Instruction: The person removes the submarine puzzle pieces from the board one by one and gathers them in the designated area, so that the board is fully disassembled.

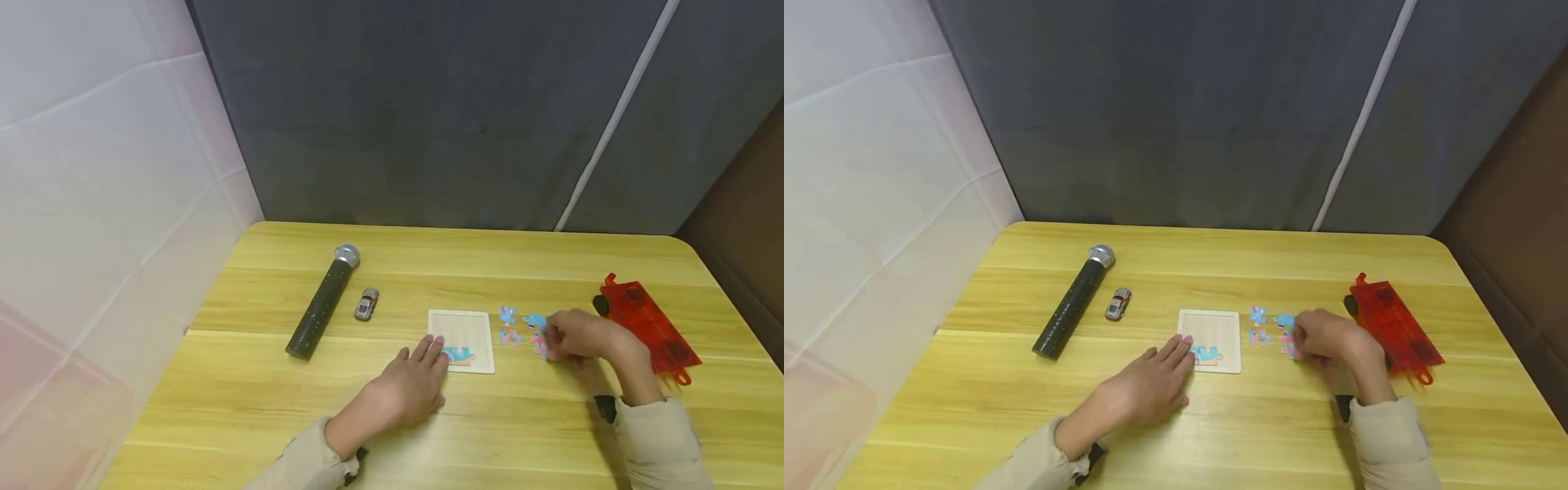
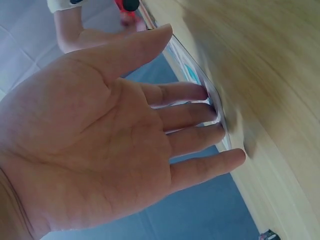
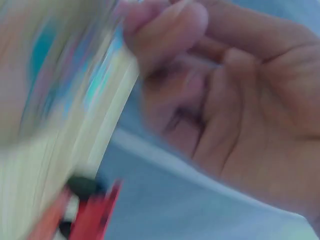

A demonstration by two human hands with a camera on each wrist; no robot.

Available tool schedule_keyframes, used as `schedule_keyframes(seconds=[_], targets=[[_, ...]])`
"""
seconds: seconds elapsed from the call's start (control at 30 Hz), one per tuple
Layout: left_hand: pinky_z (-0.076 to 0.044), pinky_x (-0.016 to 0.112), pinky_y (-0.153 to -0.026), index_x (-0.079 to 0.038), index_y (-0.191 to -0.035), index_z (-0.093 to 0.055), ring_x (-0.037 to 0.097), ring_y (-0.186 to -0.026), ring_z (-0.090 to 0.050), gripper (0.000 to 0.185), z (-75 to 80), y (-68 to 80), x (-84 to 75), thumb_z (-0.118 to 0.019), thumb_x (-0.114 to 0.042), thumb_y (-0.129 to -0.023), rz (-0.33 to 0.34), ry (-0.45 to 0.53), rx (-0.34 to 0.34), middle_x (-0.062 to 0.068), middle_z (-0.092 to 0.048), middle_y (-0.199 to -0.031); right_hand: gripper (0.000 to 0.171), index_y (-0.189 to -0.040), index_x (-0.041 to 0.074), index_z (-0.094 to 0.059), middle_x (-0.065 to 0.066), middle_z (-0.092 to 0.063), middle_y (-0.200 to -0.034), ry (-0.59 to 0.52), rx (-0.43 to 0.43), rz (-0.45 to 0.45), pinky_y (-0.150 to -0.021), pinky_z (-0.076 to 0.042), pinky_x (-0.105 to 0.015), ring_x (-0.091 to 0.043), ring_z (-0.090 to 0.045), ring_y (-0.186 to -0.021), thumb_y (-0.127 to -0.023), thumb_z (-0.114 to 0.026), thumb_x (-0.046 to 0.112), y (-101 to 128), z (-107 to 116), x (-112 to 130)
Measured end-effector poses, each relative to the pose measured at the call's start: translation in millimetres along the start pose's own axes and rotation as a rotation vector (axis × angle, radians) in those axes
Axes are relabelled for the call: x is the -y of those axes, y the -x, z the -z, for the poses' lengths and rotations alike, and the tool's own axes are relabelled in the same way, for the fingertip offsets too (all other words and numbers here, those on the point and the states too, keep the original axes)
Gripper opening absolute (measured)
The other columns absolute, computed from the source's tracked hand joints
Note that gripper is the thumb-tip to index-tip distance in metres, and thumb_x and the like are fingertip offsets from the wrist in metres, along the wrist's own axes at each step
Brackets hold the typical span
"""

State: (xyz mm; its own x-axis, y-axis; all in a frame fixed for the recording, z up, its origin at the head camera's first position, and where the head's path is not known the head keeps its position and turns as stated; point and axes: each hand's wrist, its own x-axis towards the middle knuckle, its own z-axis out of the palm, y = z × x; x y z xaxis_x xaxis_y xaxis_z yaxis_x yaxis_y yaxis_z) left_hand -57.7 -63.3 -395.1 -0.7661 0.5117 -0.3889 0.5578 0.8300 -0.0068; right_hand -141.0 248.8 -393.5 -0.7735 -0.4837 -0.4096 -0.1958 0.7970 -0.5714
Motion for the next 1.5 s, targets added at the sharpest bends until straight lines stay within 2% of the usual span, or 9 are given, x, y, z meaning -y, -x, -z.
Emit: schedule_keyframes(seconds=[0.13, 0.27, 0.73, 0.93, 1.0, 1.17, 1.23, 1.37, 1.5], targets=[[-0.042, 0.048, -0.129, -0.008, -0.167, -0.044, 0.032, -0.168, -0.029, 0.067, 0.8, 1.2, 1.1, -0.061, -0.043, -0.112, -0.004, -0.01, 0.0, 0.016, -0.029, -0.18, 0.007, -0.1, 0.006, -0.07, 0.001, -0.066, -0.081, 0.086, -0.107, 0.277, -0.065, -0.051, -0.026, -0.009, -0.058, -0.069, -0.104, -0.075, 0.009, -25, -24, 38], [-0.039, 0.045, -0.13, -0.011, -0.169, -0.045, 0.035, -0.167, -0.031, 0.067, 2.5, 1.1, 0.5, -0.06, -0.046, -0.113, 0.013, -0.024, 0.02, 0.02, -0.029, -0.179, 0.009, -0.109, 0.004, -0.074, 0.0, -0.068, -0.099, 0.172, -0.177, 0.383, -0.076, -0.057, -0.028, -0.01, -0.062, -0.086, -0.101, -0.078, 0.006, -41, -49, 63], [-0.039, 0.041, -0.131, -0.013, -0.17, -0.043, 0.034, -0.165, -0.034, 0.069, 2.2, -4.6, -7.4, -0.055, -0.051, -0.113, 0.056, -0.111, 0.054, 0.019, -0.033, -0.178, 0.022, -0.093, 0.008, -0.064, 0.001, -0.062, -0.088, 0.192, -0.262, 0.343, -0.068, -0.05, -0.023, -0.008, -0.052, -0.077, -0.093, -0.081, -0.005, -48, -71, 77], [-0.04, 0.042, -0.13, -0.013, -0.169, -0.044, 0.034, -0.165, -0.034, 0.069, 0.9, -4.3, -7.9, -0.056, -0.051, -0.113, 0.058, -0.108, 0.054, 0.019, -0.033, -0.178, 0.021, -0.092, 0.007, -0.063, 0.002, -0.065, -0.082, 0.097, -0.227, 0.363, -0.066, -0.049, -0.021, -0.005, -0.052, -0.073, -0.096, -0.078, -0.007, -50, -69, 76], [-0.04, 0.042, -0.13, -0.013, -0.169, -0.044, 0.035, -0.165, -0.034, 0.069, 0.2, -4.2, -7.9, -0.057, -0.051, -0.113, 0.062, -0.105, 0.055, 0.019, -0.033, -0.178, 0.022, -0.091, 0.008, -0.061, 0.002, -0.065, -0.081, 0.033, -0.213, 0.354, -0.066, -0.05, -0.026, -0.005, -0.052, -0.071, -0.098, -0.075, -0.007, -49, -66, 74], [-0.04, 0.041, -0.13, -0.013, -0.169, -0.045, 0.034, -0.165, -0.034, 0.069, 0.0, -4.1, -8.0, -0.057, -0.05, -0.112, 0.066, -0.101, 0.056, 0.019, -0.033, -0.178, 0.022, -0.089, 0.009, -0.06, 0.003, -0.066, -0.079, -0.036, -0.209, 0.312, -0.093, -0.057, -0.054, -0.006, -0.052, -0.068, -0.1, -0.073, -0.005, -45, -58, 72], [-0.04, 0.041, -0.13, -0.013, -0.169, -0.045, 0.034, -0.165, -0.034, 0.069, -0.3, -4.1, -8.2, -0.057, -0.051, -0.112, 0.067, -0.1, 0.054, 0.019, -0.033, -0.178, 0.021, -0.09, 0.009, -0.06, 0.002, -0.066, -0.08, -0.052, -0.195, 0.3, -0.092, -0.058, -0.049, -0.007, -0.052, -0.068, -0.101, -0.073, -0.005, -45, -55, 70], [-0.041, 0.041, -0.129, -0.013, -0.169, -0.045, 0.034, -0.165, -0.035, 0.069, -0.9, -4.1, -8.4, -0.057, -0.05, -0.112, 0.065, -0.102, 0.045, 0.019, -0.034, -0.178, 0.021, -0.089, 0.009, -0.06, 0.003, -0.062, -0.077, -0.094, -0.13, 0.283, -0.064, -0.048, -0.025, -0.008, -0.052, -0.066, -0.101, -0.074, -0.002, -40, -42, 61], [-0.042, 0.042, -0.129, -0.013, -0.168, -0.045, 0.035, -0.165, -0.036, 0.068, -1.0, -3.8, -8.2, -0.057, -0.049, -0.113, 0.061, -0.105, 0.032, 0.019, -0.034, -0.177, 0.023, -0.085, 0.008, -0.059, 0.004, -0.054, -0.07, -0.121, 0.036, 0.268, -0.059, -0.042, -0.022, -0.007, -0.047, -0.058, -0.101, -0.071, -0.005, -25, -22, 38]])
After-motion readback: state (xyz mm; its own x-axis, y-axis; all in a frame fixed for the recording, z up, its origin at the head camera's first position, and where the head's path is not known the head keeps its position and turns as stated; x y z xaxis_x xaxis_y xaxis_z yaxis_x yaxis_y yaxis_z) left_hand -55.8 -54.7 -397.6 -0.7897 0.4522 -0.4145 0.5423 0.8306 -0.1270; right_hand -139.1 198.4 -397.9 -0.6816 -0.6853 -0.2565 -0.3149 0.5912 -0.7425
